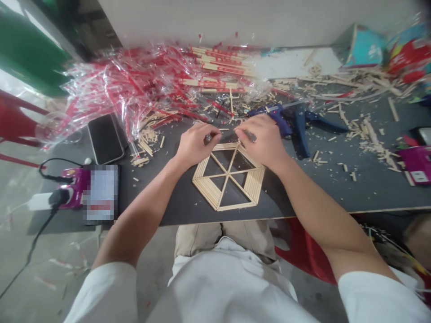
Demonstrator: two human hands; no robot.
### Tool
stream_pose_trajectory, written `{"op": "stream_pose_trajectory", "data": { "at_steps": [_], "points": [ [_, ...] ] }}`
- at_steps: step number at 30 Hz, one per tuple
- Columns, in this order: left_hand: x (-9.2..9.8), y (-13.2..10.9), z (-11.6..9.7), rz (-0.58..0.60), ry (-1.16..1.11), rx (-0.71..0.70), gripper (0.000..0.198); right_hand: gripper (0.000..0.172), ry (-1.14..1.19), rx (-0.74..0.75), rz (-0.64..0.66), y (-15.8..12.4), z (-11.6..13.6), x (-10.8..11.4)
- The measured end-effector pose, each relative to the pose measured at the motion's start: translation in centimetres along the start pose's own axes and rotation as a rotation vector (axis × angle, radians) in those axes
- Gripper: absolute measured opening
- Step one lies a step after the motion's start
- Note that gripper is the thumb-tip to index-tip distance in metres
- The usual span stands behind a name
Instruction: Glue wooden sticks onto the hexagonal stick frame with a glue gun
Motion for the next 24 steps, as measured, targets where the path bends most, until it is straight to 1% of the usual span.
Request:
{"op": "stream_pose_trajectory", "data": {
  "at_steps": [3,5,7,10,14,18,24],
  "points": [
    [-1.1,-0.4,-1.7,0.139,0.09,-0.153,0.02,0.023,0.074,-0.069,0.051,-0.2,-2.1,-0.2],
    [-1.8,-0.7,-2.1,0.214,0.154,-0.219,0.023,0.02,0.141,-0.099,0.111,-0.4,-2.7,-0.5],
    [-2.4,-0.9,-2.3,0.255,0.205,-0.265,0.022,0.018,0.2,-0.114,0.157,-0.4,-2.8,-0.7],
    [-2.6,-1.1,-2.5,0.269,0.254,-0.318,0.019,0.016,0.236,-0.11,0.196,-0.4,-2.3,-0.8],
    [-2.7,-1.1,-3.0,0.268,0.335,-0.366,0.023,0.018,0.243,-0.094,0.227,-0.3,-1.8,-1.1],
    [-2.7,-1.1,-3.3,0.274,0.4,-0.384,0.026,0.019,0.24,-0.095,0.243,-0.3,-1.8,-1.3],
    [-2.9,-1.2,-3.4,0.276,0.425,-0.393,0.027,0.019,0.236,-0.109,0.256,-0.4,-2.3,-1.8]
  ]
}}
Point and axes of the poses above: each hand's wrist, its own y-axis towards the middle knuckle, its own x-axis out of the back of the hand, z = x × y, the point moved 7 cm from there along y, towards the middle knuckle, and after that the axes turned 11 degrees about -y, right-handed, at the moved point
